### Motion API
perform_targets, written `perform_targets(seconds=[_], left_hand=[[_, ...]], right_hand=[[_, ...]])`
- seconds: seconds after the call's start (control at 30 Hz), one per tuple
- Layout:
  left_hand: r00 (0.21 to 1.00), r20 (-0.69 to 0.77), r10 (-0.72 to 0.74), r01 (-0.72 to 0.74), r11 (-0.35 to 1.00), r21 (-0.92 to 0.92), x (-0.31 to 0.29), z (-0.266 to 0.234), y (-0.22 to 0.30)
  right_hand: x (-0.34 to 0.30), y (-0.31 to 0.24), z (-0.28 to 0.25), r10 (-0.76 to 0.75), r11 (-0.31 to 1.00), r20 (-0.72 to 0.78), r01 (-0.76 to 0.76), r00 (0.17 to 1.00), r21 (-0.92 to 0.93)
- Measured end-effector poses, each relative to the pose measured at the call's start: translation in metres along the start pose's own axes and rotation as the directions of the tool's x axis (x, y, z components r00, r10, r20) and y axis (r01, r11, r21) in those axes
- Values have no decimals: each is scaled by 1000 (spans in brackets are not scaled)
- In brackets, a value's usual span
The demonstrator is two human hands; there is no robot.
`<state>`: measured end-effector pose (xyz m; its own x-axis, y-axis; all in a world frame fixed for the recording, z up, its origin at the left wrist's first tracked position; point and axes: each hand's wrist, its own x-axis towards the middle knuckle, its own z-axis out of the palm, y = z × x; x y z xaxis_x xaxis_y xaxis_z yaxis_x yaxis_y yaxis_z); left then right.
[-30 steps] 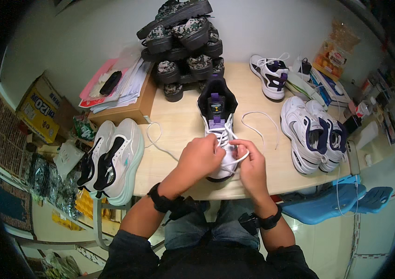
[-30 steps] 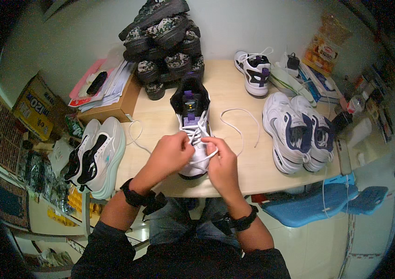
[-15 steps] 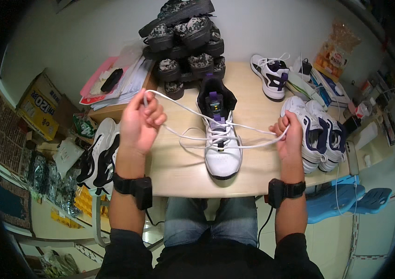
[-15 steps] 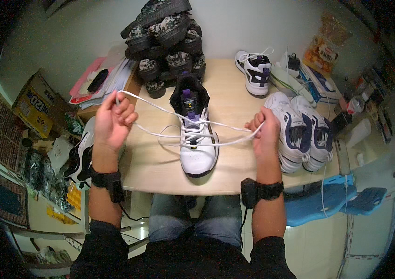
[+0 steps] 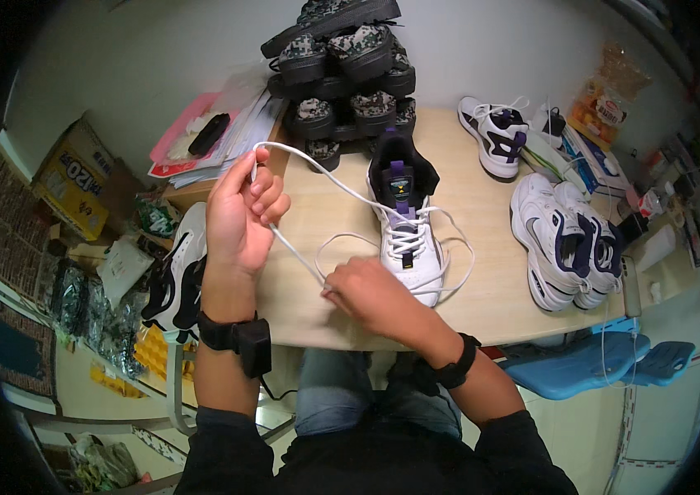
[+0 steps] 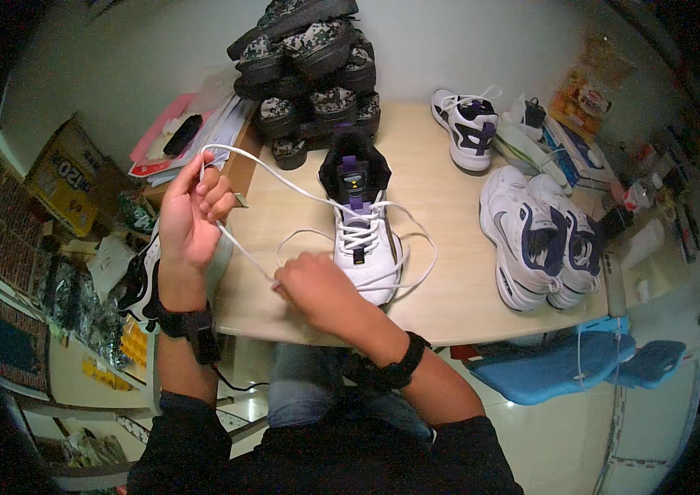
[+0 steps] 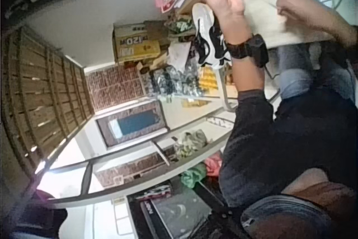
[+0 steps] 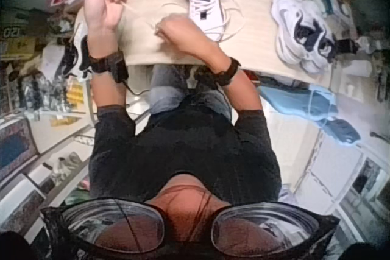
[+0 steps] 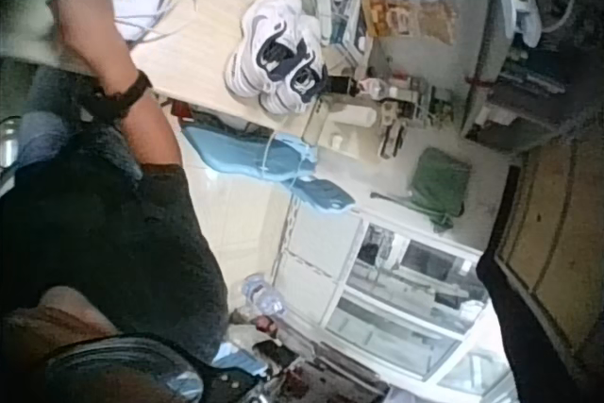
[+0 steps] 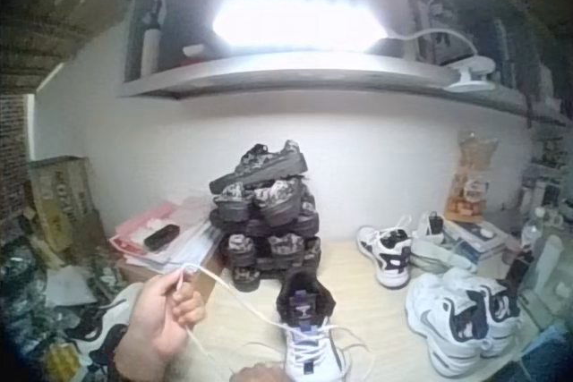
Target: The person laces a white and purple athletic shoe by threading the laces through the eyelets and pulling them tight.
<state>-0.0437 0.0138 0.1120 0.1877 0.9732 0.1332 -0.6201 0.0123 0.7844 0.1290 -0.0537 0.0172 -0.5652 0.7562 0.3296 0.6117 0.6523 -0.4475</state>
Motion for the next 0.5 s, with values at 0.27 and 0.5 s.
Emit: perform_targets(seconds=[0.27,0.5], left_hand=[[815,575,72,-580,98,809,-40,-10,-19],[950,261,-172,-223,215,951,-48,-24,-32]], right_hand=[[8,-11,-13,289,940,-69,-269,955,210],[0,10,-42,212,906,107,-236,971,352]])
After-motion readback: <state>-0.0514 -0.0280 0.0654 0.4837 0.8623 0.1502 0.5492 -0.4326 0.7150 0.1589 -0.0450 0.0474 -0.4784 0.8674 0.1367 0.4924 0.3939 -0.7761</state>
